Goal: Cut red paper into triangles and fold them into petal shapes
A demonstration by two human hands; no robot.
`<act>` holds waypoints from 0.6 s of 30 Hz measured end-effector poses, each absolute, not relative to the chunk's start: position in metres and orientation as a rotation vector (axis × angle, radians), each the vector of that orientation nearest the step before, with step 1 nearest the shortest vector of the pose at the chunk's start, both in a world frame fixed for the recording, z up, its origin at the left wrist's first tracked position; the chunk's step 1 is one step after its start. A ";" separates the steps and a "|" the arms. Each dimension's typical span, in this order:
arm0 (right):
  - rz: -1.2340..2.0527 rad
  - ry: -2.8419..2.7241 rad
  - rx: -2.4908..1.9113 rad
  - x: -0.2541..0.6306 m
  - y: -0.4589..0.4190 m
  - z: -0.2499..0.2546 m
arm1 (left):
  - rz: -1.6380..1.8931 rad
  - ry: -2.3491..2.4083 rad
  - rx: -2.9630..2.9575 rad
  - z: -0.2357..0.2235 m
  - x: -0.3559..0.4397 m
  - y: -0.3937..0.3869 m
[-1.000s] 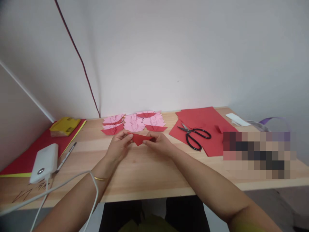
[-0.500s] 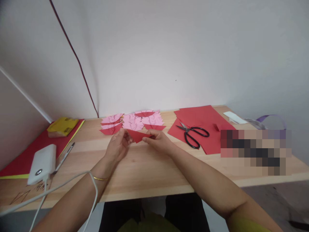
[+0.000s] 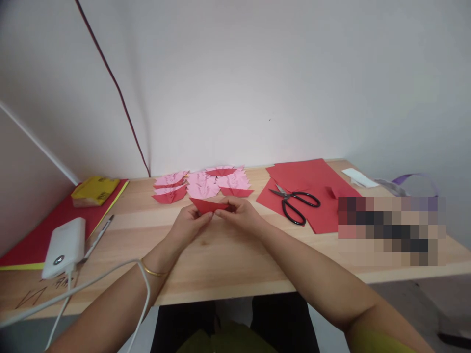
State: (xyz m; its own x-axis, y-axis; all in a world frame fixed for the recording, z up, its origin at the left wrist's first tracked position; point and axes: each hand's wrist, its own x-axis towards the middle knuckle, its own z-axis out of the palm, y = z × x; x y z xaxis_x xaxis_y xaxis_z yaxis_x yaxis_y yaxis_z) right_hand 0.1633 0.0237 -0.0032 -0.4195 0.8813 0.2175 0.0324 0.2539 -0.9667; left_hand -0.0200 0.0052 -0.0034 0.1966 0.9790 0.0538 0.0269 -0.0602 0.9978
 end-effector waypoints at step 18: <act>1.145 -1.684 -0.786 0.170 0.028 -0.003 | 1.040 0.917 1.089 0.002 -0.026 0.009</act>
